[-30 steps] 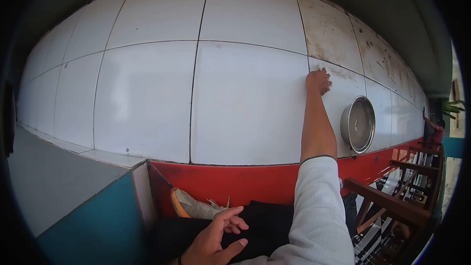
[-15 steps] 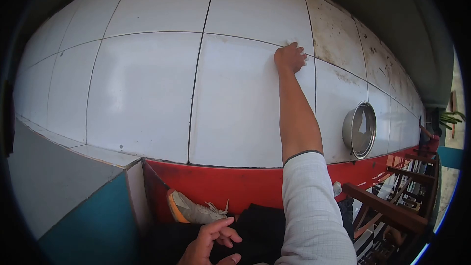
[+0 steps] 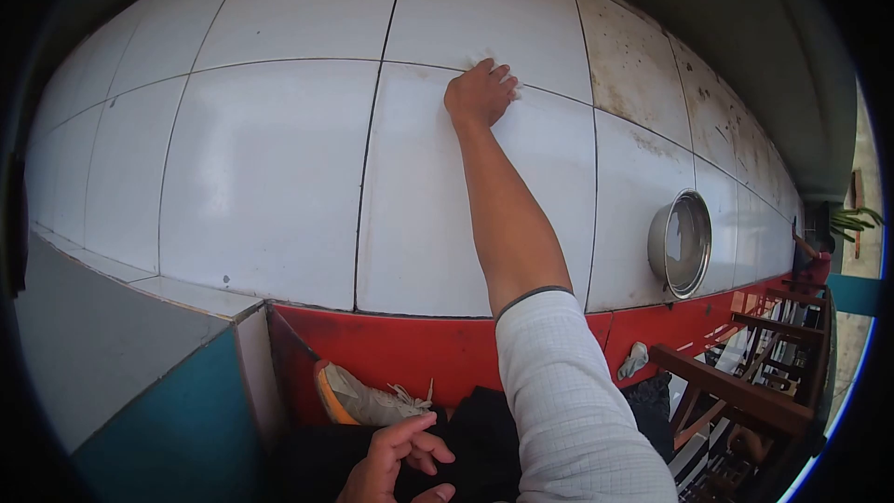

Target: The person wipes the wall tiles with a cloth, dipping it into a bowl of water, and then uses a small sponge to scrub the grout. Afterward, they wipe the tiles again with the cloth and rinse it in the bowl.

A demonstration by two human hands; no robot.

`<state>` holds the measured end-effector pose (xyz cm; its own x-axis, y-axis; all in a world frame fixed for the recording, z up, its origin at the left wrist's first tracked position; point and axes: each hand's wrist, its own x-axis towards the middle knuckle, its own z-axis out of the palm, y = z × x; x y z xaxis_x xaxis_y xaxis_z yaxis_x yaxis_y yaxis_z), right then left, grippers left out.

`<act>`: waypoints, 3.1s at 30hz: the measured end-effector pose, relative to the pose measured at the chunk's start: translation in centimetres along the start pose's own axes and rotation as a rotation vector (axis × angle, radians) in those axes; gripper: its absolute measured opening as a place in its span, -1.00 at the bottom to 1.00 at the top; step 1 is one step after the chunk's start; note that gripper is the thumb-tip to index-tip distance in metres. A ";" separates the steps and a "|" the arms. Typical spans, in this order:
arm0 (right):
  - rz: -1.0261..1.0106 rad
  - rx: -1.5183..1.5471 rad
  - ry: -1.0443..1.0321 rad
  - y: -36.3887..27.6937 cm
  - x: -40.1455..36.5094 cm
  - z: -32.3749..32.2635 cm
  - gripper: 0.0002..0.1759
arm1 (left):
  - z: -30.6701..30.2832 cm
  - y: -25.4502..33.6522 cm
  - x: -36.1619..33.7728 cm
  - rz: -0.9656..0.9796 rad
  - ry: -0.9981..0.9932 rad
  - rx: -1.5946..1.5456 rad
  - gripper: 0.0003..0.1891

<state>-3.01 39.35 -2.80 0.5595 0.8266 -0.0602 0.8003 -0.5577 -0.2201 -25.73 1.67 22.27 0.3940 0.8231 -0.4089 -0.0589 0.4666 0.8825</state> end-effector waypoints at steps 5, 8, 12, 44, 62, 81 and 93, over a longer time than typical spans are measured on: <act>-0.073 0.016 -0.005 -2.6 -1.8 0.5 -0.37 | -0.1 0.8 0.0 -0.036 0.006 0.012 -0.32; -0.129 0.050 0.020 -3.6 -2.6 0.9 -0.37 | -0.2 0.9 0.0 -0.039 -0.002 0.024 -0.32; -0.222 0.086 -0.011 -5.5 -3.7 2.0 -0.37 | -0.3 0.9 0.0 -0.041 -0.006 0.027 -0.30; -0.971 0.152 -0.088 3.6 -21.1 0.7 -0.49 | 0.4 -2.4 -0.2 0.011 -0.007 0.159 -0.23; -0.198 1.075 -1.122 10.6 -28.1 -9.2 -0.53 | 0.4 -4.2 0.5 0.097 -0.359 0.296 -0.74; 0.212 0.320 0.018 50.8 -5.4 -20.5 -0.64 | 1.8 -5.2 3.7 -0.258 -0.333 0.535 -0.61; 0.036 -0.109 -0.167 52.9 -3.3 -17.4 -0.65 | 1.9 -5.4 5.5 -0.385 -0.225 0.556 -0.59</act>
<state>41.21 5.81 2.70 0.5520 0.8019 -0.2285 0.8041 -0.5845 -0.1088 -21.54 3.08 15.73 0.4757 0.5183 -0.7107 0.5753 0.4279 0.6971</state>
